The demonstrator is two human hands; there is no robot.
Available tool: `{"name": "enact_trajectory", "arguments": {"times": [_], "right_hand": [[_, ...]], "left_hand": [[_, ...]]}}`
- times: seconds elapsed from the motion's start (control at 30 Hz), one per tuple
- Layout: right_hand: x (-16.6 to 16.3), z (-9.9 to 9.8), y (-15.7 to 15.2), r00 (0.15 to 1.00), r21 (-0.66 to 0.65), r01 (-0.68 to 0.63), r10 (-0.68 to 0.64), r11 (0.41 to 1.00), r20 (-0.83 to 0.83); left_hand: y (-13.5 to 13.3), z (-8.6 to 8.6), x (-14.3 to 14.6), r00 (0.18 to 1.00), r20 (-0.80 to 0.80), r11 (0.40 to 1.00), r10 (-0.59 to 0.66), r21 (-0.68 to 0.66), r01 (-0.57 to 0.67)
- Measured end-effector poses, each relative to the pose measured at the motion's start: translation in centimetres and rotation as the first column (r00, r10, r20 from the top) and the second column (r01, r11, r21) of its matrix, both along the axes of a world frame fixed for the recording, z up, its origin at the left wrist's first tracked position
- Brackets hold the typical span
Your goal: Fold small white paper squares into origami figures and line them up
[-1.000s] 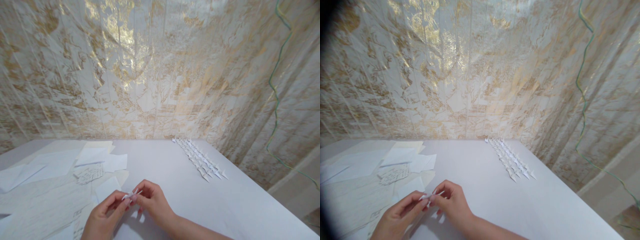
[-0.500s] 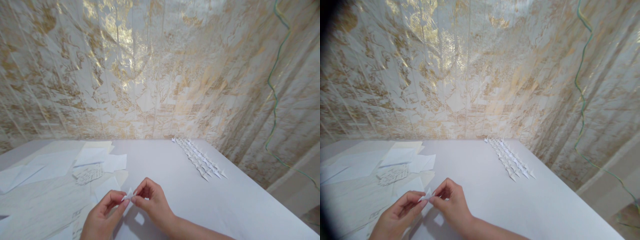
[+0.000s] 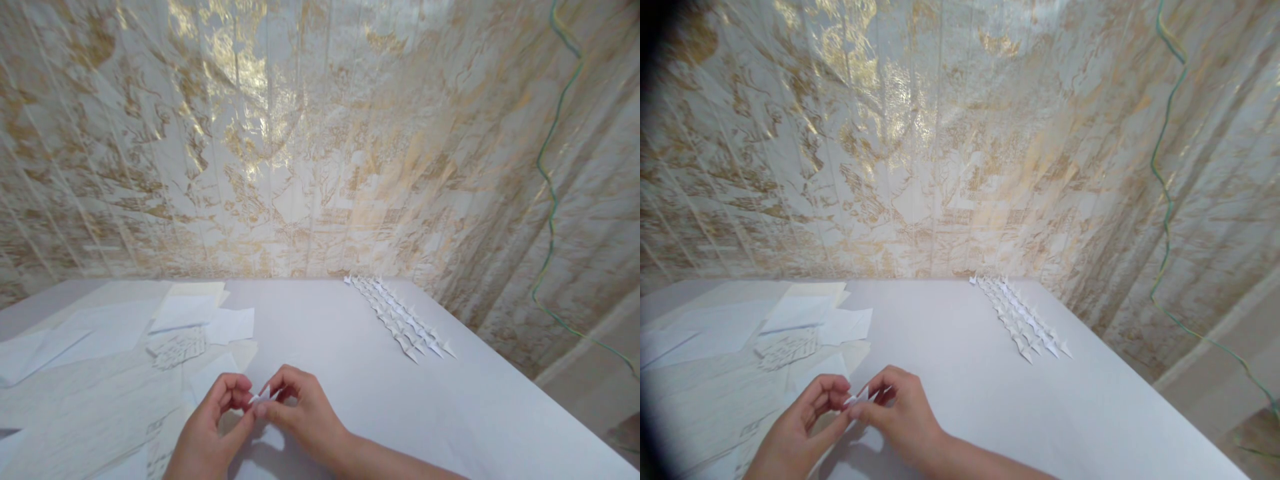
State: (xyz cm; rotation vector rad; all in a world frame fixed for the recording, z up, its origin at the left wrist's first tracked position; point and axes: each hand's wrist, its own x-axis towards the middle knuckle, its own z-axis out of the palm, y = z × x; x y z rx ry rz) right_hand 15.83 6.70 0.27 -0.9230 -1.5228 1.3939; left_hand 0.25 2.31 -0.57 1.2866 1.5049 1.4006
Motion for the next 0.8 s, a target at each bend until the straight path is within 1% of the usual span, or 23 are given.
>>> {"name": "enact_trajectory", "arguments": {"times": [0.1,0.17,0.2,0.27,0.33,0.4,0.5,0.6,0.7,0.8], "right_hand": [[0.1,0.1,0.2,0.999,0.001,0.027,-0.027,1.0,-0.022],[0.2,0.3,0.3,0.998,-0.016,0.03,-0.031,0.999,-0.048],[0.2,0.4,0.3,0.997,-0.03,0.031,-0.033,0.999,-0.063],[0.2,0.5,0.3,0.994,-0.066,0.023,-0.03,0.998,-0.104],[0.2,0.7,0.2,0.987,-0.126,-0.014,-0.006,0.992,-0.16],[0.1,0.7,0.0,0.974,-0.19,-0.07,0.026,0.979,-0.223],[-0.1,0.7,-0.1,0.959,-0.24,-0.124,0.053,0.963,-0.28],[0.0,0.7,0.0,0.967,-0.219,-0.105,0.049,0.97,-0.249],[0.2,0.7,0.2,0.976,-0.186,-0.097,0.057,0.978,-0.209],[0.2,0.7,0.2,0.975,-0.178,-0.107,0.068,0.978,-0.21]], "left_hand": [[-0.3,0.5,0.3,0.999,-0.041,1.0,0.005,-0.024,-0.006],[-0.4,0.6,0.5,1.0,0.008,0.998,-0.02,-0.052,0.02],[-0.3,0.6,0.5,0.998,0.041,0.997,-0.044,-0.06,0.047],[-0.2,0.3,0.5,0.989,0.062,0.988,-0.137,-0.068,0.141],[-0.1,-0.1,0.3,0.974,-0.001,0.971,-0.228,-0.078,0.227],[-0.1,-0.2,0.0,0.958,-0.102,0.962,-0.269,-0.085,0.261],[-0.2,0.2,-0.2,0.941,-0.2,0.962,-0.272,-0.09,0.259],[-0.4,0.9,-0.2,0.927,-0.25,0.96,-0.279,-0.089,0.265],[-0.5,1.3,-0.2,0.934,-0.274,0.973,-0.228,-0.031,0.228],[-0.5,1.3,-0.2,0.948,-0.256,0.978,-0.187,0.04,0.204]]}}
